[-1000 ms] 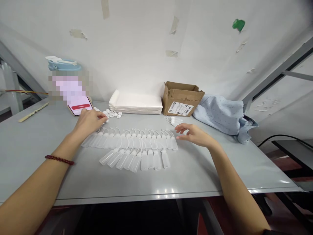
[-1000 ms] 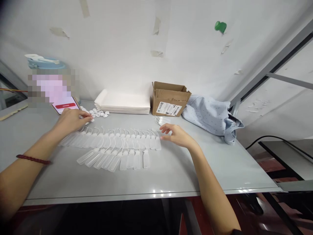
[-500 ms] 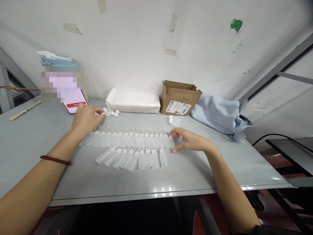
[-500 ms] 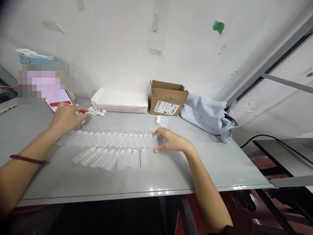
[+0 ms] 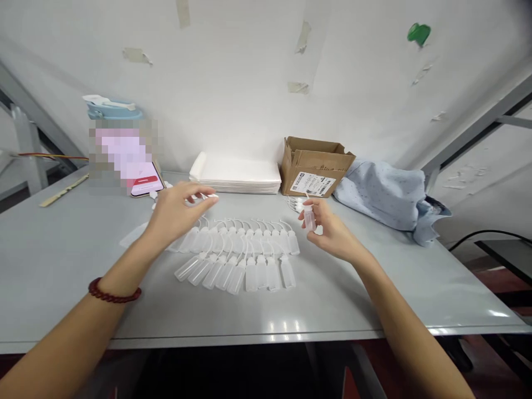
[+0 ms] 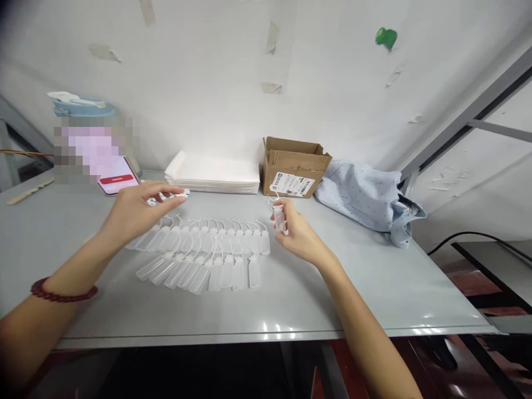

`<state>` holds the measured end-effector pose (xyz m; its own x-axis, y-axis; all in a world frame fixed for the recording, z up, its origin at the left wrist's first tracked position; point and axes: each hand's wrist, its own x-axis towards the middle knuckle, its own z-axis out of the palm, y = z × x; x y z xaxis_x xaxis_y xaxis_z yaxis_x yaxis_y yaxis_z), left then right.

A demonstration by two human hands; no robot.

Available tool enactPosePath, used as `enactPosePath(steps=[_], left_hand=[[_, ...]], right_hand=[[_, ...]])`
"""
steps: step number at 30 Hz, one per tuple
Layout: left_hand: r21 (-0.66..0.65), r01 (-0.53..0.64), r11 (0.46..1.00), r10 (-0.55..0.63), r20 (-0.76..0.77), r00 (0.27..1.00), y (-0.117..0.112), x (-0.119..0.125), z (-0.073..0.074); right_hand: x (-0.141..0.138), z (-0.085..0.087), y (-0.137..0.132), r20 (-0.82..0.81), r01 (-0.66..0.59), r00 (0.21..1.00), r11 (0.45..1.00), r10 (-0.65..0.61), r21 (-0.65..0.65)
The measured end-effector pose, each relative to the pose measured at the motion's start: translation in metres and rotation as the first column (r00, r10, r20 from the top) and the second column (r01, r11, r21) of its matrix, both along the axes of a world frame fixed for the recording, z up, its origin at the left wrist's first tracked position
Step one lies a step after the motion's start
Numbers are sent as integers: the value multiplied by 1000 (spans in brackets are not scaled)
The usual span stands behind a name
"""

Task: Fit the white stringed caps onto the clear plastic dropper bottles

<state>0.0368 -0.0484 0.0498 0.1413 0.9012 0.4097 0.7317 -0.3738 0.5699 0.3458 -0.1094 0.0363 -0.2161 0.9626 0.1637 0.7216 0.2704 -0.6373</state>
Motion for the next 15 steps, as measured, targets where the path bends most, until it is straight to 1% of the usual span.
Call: enactPosePath(steps=[2,4,7,9,12,15], left_hand=[[-31,88,996,-85,103,991,-9,10,2],[-83,213,974,-196,177,965,-18,21,4],[-163,385,908,-329,292,898,-32,36,5],[-190,468,863,-380,365,850,-40,44,5],[-219,542,811,-388,493,779,-48,53,3],[-242,562,791,-323,615,719,-52,58,2]], right_hand=[[-13,-3,-2,-109,-40,993,997,48,71],[-25,-8,-6,-140,-91,984,989,108,119],[-39,-14,-11,-124,-153,977,975,174,159],[-45,-17,-15,-109,-182,973,965,205,188],[-52,-17,-21,-88,-218,966,947,245,237],[-57,-16,-25,-70,-229,964,937,256,263]])
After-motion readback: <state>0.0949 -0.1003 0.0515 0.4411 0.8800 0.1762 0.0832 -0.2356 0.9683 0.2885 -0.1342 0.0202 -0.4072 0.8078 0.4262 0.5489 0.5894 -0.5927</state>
